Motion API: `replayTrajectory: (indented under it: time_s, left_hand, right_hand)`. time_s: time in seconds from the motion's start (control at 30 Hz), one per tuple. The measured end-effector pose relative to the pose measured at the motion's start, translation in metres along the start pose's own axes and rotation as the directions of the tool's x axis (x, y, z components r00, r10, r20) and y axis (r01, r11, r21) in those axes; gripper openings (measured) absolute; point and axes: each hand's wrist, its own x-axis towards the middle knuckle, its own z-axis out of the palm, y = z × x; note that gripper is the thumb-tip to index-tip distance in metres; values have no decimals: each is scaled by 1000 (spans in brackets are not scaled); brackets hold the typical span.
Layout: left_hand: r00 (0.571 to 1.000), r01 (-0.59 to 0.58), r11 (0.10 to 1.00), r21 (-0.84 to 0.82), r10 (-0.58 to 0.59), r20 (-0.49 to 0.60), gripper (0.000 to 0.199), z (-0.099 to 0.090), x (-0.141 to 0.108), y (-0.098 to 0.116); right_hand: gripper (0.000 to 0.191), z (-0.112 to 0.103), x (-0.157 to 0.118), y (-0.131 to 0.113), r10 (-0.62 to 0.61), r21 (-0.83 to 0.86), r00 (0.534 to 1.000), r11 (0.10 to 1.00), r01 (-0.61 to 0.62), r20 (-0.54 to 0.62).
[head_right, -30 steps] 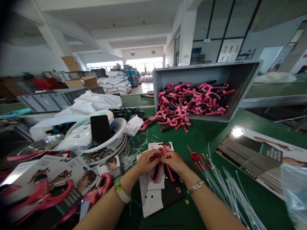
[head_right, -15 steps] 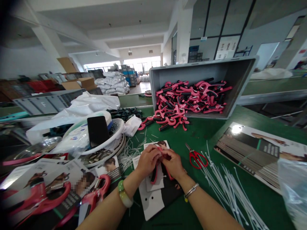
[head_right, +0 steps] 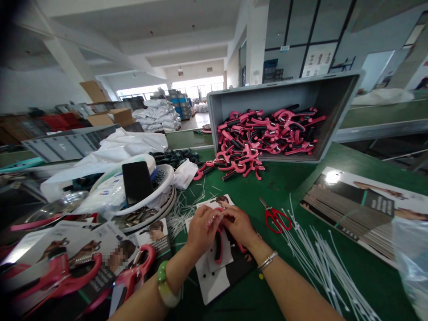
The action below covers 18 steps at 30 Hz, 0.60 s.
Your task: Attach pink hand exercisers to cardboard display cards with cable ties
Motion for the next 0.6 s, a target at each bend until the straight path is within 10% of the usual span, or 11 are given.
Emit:
replayTrajectory:
  time_s: [0.2,0.6]
  left_hand:
    - [929,331,939,91,-341,141,22,8,-13,-10]
    - [877,450,889,89,-458,144,22,8,-8,-6]
  right_hand:
    - [14,-5,-9,-12,-77,-126,997,989,76,-1]
    - [21,-1,-8,-30,-175,-677,966,689,257,189]
